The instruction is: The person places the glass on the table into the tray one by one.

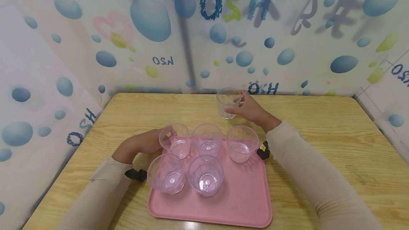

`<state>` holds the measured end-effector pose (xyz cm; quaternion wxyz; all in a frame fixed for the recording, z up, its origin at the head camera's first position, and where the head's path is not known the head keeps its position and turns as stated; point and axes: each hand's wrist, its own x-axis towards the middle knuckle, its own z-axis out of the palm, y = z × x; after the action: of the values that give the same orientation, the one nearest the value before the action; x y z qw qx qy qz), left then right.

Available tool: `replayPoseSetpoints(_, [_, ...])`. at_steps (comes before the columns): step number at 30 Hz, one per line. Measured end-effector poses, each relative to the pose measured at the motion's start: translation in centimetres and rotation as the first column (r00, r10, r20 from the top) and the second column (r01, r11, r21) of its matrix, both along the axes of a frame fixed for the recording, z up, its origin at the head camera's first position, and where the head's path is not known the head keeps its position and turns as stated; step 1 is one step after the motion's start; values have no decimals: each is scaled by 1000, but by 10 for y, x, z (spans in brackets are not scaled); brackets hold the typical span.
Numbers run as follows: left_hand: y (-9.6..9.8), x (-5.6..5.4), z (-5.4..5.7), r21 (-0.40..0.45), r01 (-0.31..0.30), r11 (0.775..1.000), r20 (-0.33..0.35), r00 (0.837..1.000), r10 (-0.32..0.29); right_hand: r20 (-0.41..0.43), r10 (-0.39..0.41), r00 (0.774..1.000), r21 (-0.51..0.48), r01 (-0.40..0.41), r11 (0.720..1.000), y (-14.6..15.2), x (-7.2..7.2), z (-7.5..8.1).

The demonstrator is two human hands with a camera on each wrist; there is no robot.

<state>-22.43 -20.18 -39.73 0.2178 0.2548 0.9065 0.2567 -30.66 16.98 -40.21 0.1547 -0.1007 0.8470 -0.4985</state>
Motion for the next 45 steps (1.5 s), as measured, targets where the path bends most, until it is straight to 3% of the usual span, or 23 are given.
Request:
replayPoseSetpoints(8, [1,1,2,-6,6,1000,-12,1000,-6,3,-38,999,-2,38,999,9,8,4])
replayPoseSetpoints(13, [1,-1,0,3,-12,1000,17,1000,12,-2,-56,998,-23,56,998,19,14,3])
replayPoseSetpoints(18, [0,0,0,27,-33,999,58,998,31,-19,-65,998,-38,65,997,28,25,6])
replayPoseSetpoints(25, [0,0,0,26,-42,999,56,998,40,-52,-98,994,-35,96,995,45,41,13])
replayPoseSetpoints(30, [1,-4,-3,37,8,999,45,999,-10,-81,-127,989,-11,126,992,63,55,18])
replayPoseSetpoints(37, [2,-2,0,33,4,999,11,1000,-4,-103,-162,982,-11,161,987,81,76,27])
replayPoseSetpoints(45, [0,-2,-1,27,-11,1000,34,999,10,-115,-173,978,-6,173,985,97,108,31])
